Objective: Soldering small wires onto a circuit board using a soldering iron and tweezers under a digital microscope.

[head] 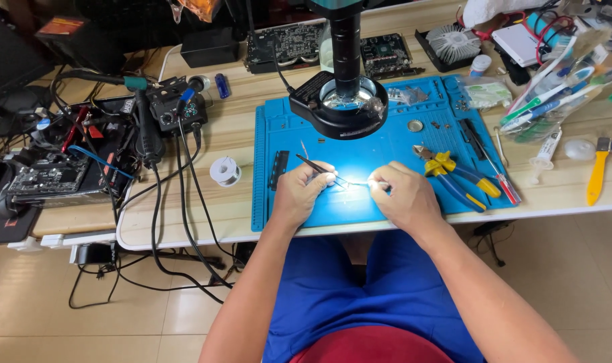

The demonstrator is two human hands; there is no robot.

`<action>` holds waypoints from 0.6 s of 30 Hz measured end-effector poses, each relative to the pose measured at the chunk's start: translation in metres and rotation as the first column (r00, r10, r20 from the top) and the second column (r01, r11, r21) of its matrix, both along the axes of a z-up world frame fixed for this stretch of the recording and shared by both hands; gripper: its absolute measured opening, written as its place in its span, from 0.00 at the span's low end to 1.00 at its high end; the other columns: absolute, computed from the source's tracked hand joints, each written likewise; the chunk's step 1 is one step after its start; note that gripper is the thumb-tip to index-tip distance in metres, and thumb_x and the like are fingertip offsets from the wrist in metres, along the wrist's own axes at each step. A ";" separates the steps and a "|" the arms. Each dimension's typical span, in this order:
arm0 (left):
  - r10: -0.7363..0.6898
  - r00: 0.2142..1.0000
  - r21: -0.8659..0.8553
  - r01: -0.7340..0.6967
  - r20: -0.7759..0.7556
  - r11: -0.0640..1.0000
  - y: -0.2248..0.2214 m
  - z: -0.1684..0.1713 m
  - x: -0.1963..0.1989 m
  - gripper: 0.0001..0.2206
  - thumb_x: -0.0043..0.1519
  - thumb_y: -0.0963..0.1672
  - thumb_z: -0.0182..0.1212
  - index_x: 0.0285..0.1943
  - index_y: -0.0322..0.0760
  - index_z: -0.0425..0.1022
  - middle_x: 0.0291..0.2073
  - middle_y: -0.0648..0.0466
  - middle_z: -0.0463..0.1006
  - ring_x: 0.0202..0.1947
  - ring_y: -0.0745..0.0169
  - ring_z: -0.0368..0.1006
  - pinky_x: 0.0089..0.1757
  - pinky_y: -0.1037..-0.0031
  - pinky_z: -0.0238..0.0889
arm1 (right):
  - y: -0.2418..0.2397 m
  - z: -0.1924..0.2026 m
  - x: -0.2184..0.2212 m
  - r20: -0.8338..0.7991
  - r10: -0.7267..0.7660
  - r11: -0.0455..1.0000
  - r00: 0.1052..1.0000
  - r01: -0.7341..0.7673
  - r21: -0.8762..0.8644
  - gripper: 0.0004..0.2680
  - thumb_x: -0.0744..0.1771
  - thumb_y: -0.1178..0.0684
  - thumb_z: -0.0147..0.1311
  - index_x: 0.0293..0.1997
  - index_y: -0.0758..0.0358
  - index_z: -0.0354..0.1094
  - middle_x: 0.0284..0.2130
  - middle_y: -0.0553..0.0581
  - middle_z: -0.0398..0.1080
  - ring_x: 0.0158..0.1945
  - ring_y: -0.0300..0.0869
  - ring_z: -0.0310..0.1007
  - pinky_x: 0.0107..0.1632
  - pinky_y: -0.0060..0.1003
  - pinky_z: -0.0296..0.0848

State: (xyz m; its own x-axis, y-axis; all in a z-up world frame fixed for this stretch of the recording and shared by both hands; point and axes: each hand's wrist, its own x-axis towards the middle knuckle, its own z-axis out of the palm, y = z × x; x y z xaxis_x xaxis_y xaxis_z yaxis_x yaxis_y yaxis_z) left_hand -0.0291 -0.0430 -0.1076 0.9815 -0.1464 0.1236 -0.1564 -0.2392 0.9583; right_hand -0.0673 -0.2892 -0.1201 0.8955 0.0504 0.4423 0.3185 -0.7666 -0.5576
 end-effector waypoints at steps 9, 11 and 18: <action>0.013 1.000 0.026 -0.013 0.003 1.000 -0.001 0.000 0.000 0.08 0.66 0.46 0.72 0.50 0.44 0.90 0.35 0.54 0.91 0.44 0.64 0.87 0.53 0.65 0.79 | -0.002 -0.012 0.005 -0.011 0.029 1.000 1.000 -0.029 0.001 0.03 0.64 0.50 0.61 0.32 0.51 0.72 0.28 0.54 0.71 0.38 0.56 0.80 0.41 0.49 0.79; 0.006 1.000 0.028 -0.006 0.005 1.000 -0.001 -0.001 0.002 0.08 0.66 0.46 0.72 0.51 0.43 0.90 0.36 0.53 0.91 0.44 0.62 0.87 0.52 0.64 0.79 | -0.001 -0.012 0.007 0.001 -0.003 1.000 1.000 0.003 0.005 0.02 0.64 0.50 0.61 0.33 0.50 0.72 0.29 0.54 0.71 0.38 0.56 0.80 0.41 0.49 0.80; 0.019 1.000 0.007 -0.018 -0.024 1.000 -0.002 0.000 -0.001 0.08 0.66 0.44 0.73 0.51 0.41 0.91 0.35 0.52 0.91 0.42 0.63 0.87 0.51 0.65 0.80 | -0.001 -0.014 0.006 -0.042 -0.036 0.999 0.998 0.037 0.017 0.03 0.64 0.50 0.59 0.31 0.50 0.70 0.27 0.52 0.69 0.35 0.53 0.79 0.41 0.46 0.79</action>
State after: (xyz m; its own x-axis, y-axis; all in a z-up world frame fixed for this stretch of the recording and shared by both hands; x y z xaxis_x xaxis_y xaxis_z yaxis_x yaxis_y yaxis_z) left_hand -0.0300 -0.0449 -0.1075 0.9867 -0.1290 0.0993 -0.1291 -0.2486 0.9600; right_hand -0.0608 -0.2902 -0.1338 0.9144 0.0098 0.4048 0.2665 -0.7672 -0.5834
